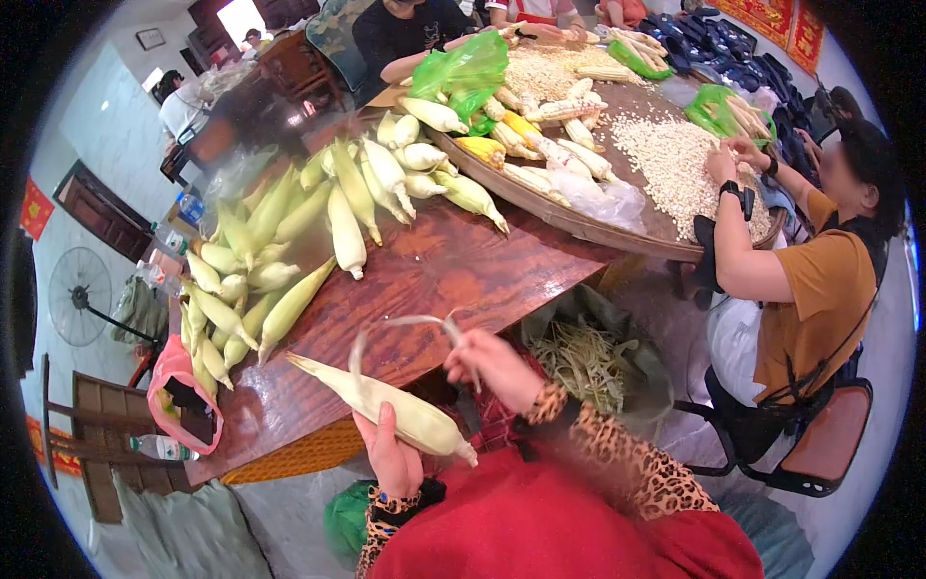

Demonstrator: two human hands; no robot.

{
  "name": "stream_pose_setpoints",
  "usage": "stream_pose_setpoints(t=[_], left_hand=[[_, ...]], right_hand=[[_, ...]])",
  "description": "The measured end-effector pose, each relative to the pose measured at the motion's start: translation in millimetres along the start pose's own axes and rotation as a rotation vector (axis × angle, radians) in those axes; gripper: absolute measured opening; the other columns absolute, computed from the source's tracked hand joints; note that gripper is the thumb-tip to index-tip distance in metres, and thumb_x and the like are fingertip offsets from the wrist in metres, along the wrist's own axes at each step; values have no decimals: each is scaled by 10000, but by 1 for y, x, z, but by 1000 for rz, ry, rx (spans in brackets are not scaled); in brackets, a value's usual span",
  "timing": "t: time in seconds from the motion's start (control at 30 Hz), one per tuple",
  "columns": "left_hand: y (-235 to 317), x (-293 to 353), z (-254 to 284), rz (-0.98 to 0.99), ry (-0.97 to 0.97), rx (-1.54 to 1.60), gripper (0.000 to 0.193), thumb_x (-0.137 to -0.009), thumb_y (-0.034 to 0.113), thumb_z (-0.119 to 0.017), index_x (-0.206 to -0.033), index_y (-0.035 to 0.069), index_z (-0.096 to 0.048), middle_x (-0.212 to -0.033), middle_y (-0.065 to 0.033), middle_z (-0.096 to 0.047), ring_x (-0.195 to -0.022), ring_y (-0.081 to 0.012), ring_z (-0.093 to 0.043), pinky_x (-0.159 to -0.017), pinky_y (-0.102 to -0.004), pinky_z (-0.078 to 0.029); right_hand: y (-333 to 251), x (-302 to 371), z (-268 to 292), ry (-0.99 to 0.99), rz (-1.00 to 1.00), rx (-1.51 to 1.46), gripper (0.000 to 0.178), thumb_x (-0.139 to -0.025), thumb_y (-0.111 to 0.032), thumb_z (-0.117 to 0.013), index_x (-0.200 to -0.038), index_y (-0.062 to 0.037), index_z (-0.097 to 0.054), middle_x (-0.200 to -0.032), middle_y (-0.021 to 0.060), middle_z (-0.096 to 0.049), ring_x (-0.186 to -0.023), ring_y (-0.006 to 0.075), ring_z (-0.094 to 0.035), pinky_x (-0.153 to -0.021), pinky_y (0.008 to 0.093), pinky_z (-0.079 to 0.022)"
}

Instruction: The person peels the husks from a corn cob by hand, pulling the leaves down one by one and tearing them away. After removing the outer layers, the person pulls off the remaining silk and places the cleaned corn cob onto a large wooden tray.

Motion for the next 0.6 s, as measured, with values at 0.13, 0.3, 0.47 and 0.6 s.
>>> stream_pose_setpoints(t=[0.13, 0.3, 0.47, 0.6], left_hand=[[0, -2, -10, -67, 2, -154, 596, -874, 2, -462, -1389, 65, -167, -1326, -103, -354, -1181, -220, -396, -1004, -360, -326], [-9, -1, 10, -62, 16, -108, 645, -859, -19, -499, -1393, 106, -160, -1321, -124, -367, -1155, -249, -435, -988, -389, -360], [-8, -4, 12, -88, -2, -259, 709, -824, 55, -583, -1389, 78, -156, -1330, -135, -341, -1167, -259, -408, -971, -389, -364], [-13, -15, 9, -66, -61, -376, 778, -810, 128, -649, -1397, 72, -140, -1341, -141, -328, -1177, -266, -393, -968, -386, -363]], right_hand=[[-24, 29, -56, -44, 266, 596, 173, -897, -190, -506, -975, -36, -522, -838, 43, -542, -735, 108, -538, -637, 257, -461], [-27, 42, -76, -138, 268, 719, 256, -845, -211, -512, -1002, -9, -506, -922, 189, -539, -858, 351, -546, -760, 396, -439], [-14, 42, -78, -189, 251, 752, 225, -850, -186, -488, -1000, -19, -507, -909, 174, -554, -856, 339, -560, -733, 393, -450], [-20, 40, -72, -182, 363, 865, 219, -856, -185, -477, -991, -15, -512, -915, 156, -556, -848, 334, -569, -716, 402, -464]])
Point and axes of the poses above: each hand's wrist, its own x-axis away from the middle knuckle, its own z-axis out of the back of the hand, y = z × x, the point moved 10 cm from there along -x, towards the middle knuckle
